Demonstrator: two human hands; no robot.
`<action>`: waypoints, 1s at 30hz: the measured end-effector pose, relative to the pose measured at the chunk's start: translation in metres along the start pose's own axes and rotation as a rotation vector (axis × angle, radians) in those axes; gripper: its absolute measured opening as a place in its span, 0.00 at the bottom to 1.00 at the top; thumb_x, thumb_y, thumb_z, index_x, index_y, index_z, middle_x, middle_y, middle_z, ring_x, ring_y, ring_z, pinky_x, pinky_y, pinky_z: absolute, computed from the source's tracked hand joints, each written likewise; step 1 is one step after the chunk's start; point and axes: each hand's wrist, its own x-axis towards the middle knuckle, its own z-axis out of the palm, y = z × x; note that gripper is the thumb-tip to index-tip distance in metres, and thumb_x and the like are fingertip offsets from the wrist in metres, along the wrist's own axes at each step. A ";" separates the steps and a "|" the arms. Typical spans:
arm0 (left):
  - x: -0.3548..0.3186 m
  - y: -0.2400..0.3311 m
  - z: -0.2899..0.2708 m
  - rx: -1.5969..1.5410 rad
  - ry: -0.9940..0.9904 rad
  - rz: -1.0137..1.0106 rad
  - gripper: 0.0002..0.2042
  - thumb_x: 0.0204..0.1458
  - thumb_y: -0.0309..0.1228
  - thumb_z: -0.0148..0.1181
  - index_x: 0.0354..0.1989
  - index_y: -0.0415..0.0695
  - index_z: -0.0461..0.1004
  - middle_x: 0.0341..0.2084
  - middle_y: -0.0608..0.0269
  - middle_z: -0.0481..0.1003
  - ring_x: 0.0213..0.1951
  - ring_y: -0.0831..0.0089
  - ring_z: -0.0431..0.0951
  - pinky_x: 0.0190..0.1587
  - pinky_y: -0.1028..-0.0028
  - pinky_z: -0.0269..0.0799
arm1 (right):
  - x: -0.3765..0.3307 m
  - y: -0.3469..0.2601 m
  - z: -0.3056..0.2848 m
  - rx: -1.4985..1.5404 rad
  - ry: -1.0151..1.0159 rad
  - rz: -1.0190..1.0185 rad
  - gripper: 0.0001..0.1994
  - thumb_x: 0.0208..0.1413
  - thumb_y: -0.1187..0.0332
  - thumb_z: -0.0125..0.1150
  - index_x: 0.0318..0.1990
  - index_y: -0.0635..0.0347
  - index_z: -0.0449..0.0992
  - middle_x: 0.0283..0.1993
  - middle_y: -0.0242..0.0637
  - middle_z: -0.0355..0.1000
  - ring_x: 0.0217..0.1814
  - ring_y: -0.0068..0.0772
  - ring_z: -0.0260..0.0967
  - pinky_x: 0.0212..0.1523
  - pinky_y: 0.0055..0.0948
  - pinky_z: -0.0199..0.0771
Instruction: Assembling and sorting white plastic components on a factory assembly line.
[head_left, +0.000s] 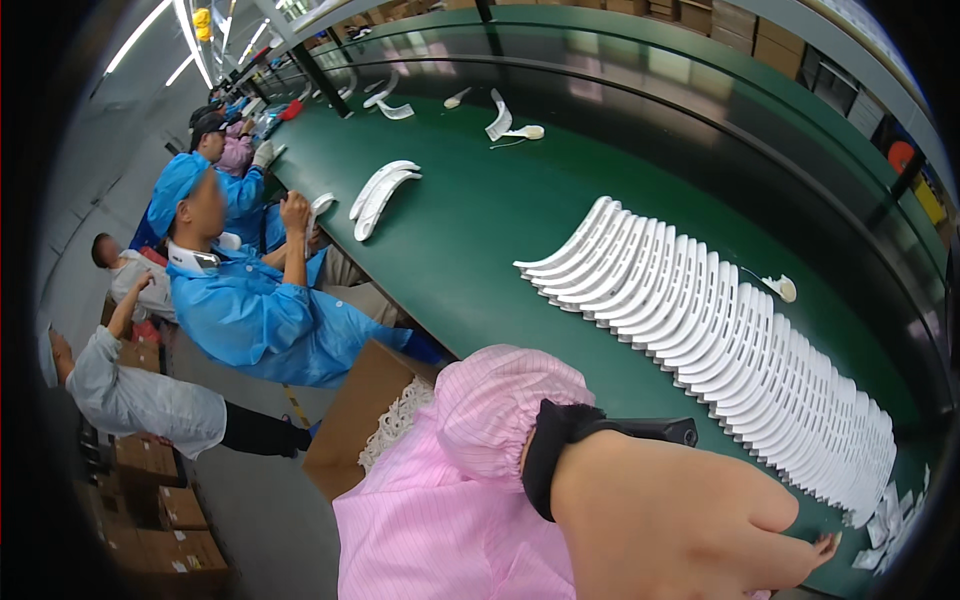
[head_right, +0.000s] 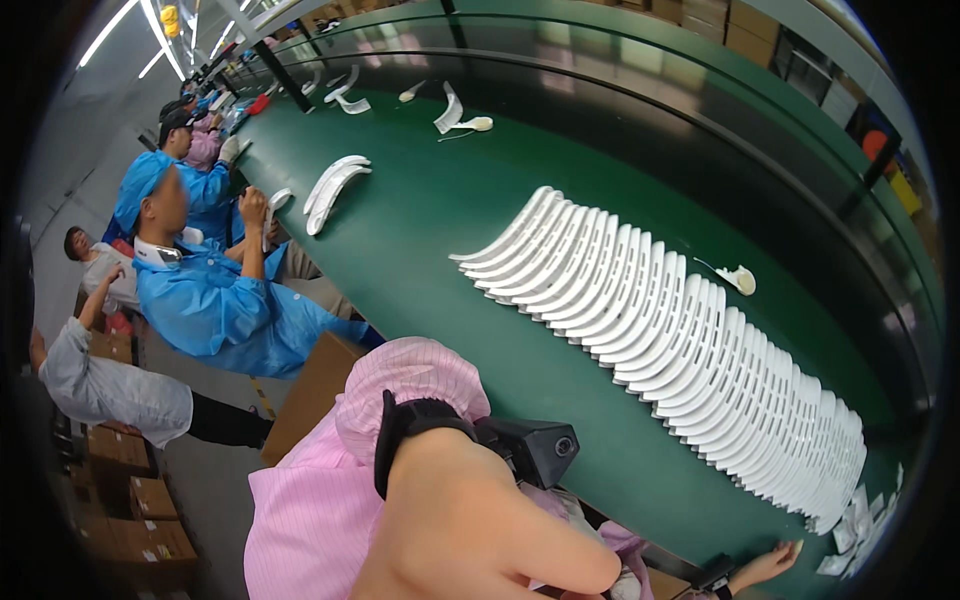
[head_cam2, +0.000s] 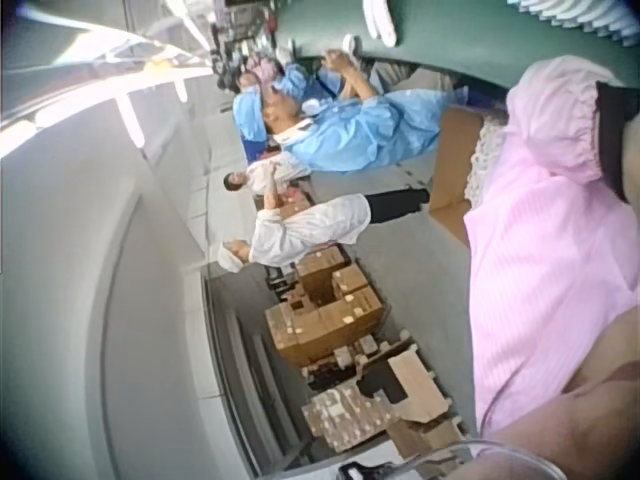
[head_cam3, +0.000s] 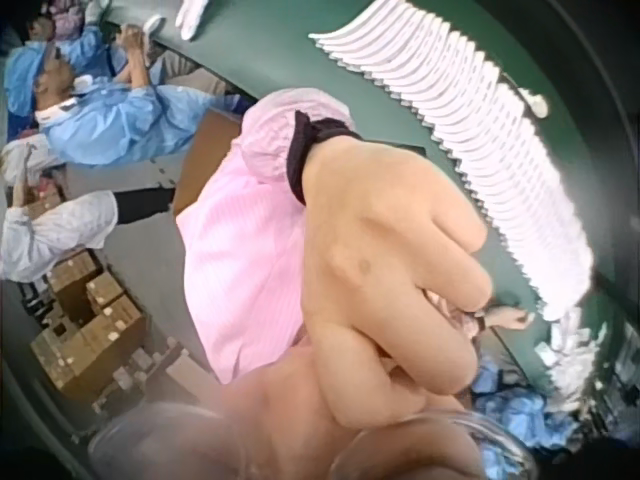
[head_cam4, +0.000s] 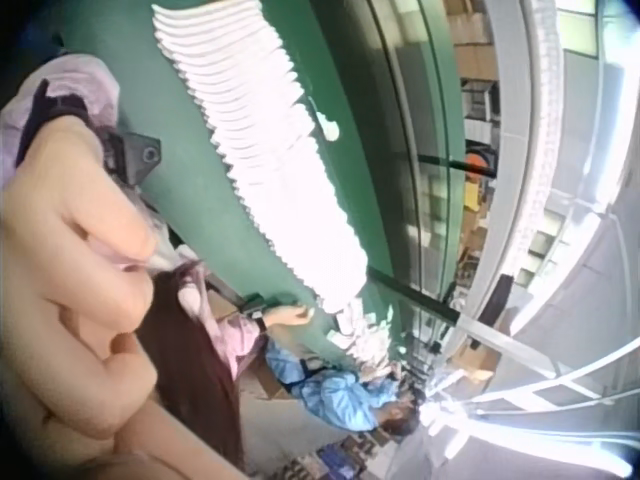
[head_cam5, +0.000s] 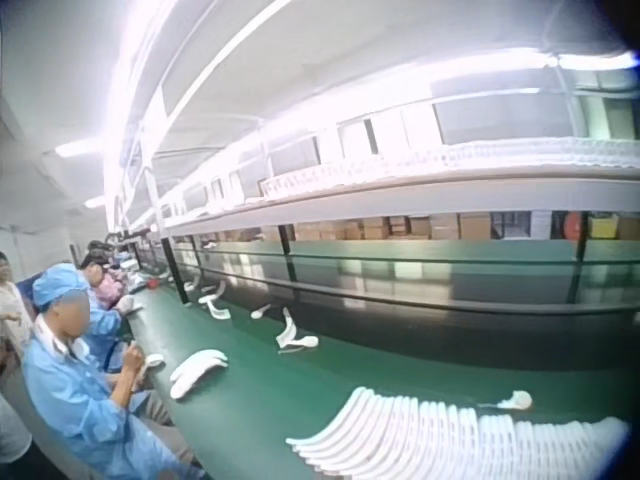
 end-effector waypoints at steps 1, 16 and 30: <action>-0.003 -0.001 0.004 -0.009 0.003 -0.005 0.10 0.47 0.22 0.58 0.27 0.52 0.63 0.22 0.74 0.68 0.16 0.80 0.59 0.18 0.80 0.47 | 0.001 0.003 -0.002 -0.008 0.007 0.000 0.20 0.67 0.65 0.46 0.60 0.72 0.63 0.57 0.50 0.68 0.54 0.40 0.70 0.56 0.32 0.71; -0.053 -0.193 -0.178 0.715 -0.569 -0.568 0.07 0.49 0.23 0.58 0.37 0.41 0.75 0.29 0.60 0.77 0.31 0.66 0.77 0.35 0.70 0.72 | -0.024 -0.067 0.000 -0.008 0.041 0.057 0.19 0.68 0.66 0.46 0.60 0.71 0.63 0.58 0.46 0.66 0.56 0.36 0.68 0.59 0.31 0.68; -0.152 -0.472 -0.415 1.764 -0.862 -1.165 0.17 0.52 0.46 0.51 0.46 0.58 0.80 0.49 0.49 0.73 0.55 0.46 0.69 0.57 0.52 0.65 | -0.047 -0.117 0.007 -0.311 0.005 -0.113 0.20 0.64 0.65 0.52 0.58 0.70 0.65 0.54 0.54 0.68 0.50 0.48 0.68 0.54 0.42 0.69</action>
